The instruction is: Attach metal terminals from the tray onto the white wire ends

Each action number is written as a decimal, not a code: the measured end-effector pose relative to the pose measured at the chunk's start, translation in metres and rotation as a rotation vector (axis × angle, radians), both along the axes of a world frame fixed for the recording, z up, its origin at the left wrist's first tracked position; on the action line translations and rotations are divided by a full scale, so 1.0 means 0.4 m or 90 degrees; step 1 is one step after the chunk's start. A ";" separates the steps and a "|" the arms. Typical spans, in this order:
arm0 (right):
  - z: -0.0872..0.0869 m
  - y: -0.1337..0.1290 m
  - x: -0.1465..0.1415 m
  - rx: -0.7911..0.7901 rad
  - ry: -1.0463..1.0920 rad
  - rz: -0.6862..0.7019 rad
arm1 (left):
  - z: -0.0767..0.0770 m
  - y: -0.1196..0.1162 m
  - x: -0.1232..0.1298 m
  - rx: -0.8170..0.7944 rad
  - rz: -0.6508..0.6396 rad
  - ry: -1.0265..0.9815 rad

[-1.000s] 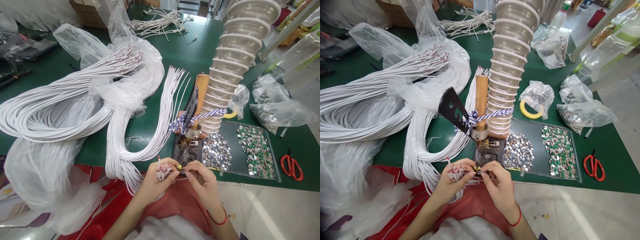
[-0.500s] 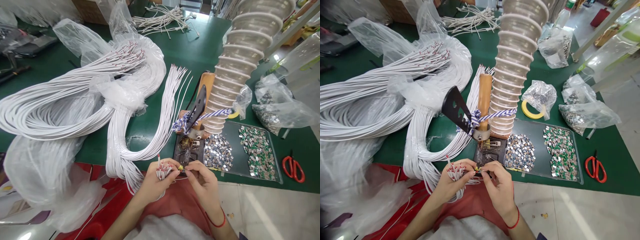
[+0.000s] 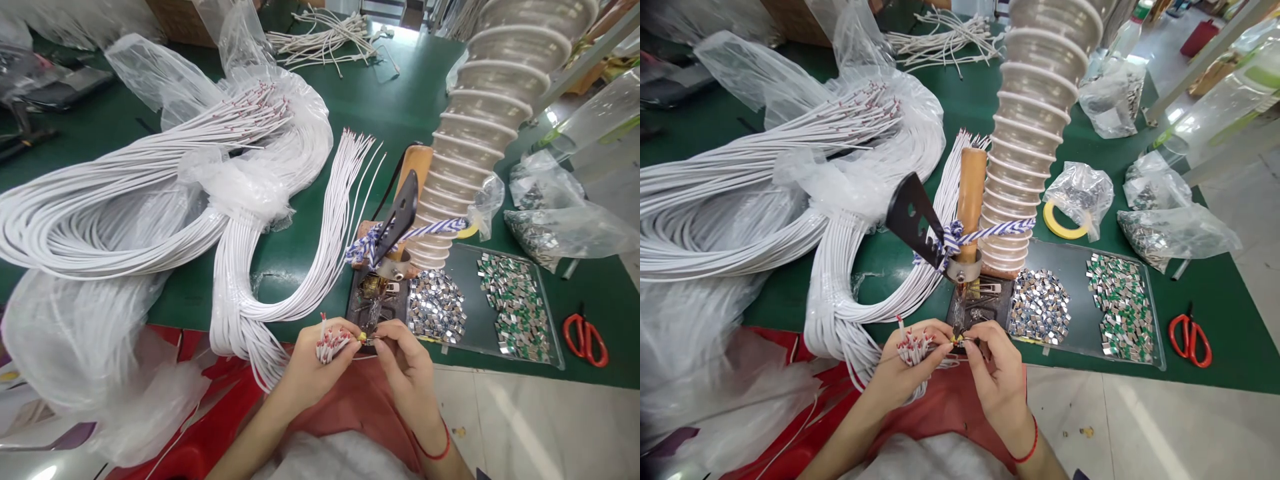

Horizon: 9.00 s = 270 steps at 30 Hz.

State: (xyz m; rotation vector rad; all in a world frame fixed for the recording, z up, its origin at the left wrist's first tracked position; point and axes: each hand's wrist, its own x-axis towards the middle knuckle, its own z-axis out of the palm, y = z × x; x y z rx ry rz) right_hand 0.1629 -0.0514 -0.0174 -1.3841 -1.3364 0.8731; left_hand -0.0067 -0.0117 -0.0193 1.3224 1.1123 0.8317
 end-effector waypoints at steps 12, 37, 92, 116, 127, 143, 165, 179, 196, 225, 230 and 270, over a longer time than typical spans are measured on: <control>0.000 -0.030 0.024 -0.040 0.020 -0.046 | 0.016 0.002 0.002 0.011 0.029 0.025; 0.004 0.002 -0.013 0.078 0.008 -0.054 | 0.031 0.008 0.009 0.101 0.023 0.019; -0.030 -0.011 0.002 0.092 -0.016 -0.040 | 0.035 0.015 0.026 -0.152 0.070 -0.103; -0.024 0.001 -0.001 0.089 0.009 -0.022 | 0.042 0.029 0.027 -0.144 0.065 -0.132; -0.021 0.007 -0.018 0.095 0.010 -0.061 | 0.049 0.031 0.025 -0.135 0.063 -0.133; -0.006 -0.030 0.010 0.097 -0.015 -0.032 | 0.040 -0.017 0.006 -0.189 0.031 -0.087; 0.037 -0.040 0.054 0.061 -0.038 0.179 | 0.006 -0.082 -0.004 -0.221 -0.038 -0.178; 0.052 -0.071 0.198 0.110 -0.106 0.139 | -0.045 -0.108 -0.029 -0.424 -0.146 -0.251; 0.087 -0.073 0.150 -0.095 -0.395 0.450 | -0.031 -0.085 0.009 -0.450 -0.225 -0.223; 0.042 -0.037 0.011 0.048 -0.220 0.312 | -0.022 -0.086 -0.016 -0.360 -0.234 -0.224; 0.046 -0.039 0.008 0.028 -0.204 0.324 | 0.010 -0.076 -0.023 -0.293 -0.253 -0.148; 0.021 -0.040 0.018 0.001 0.345 0.199 | -0.009 0.007 -0.047 -0.049 -0.064 -0.132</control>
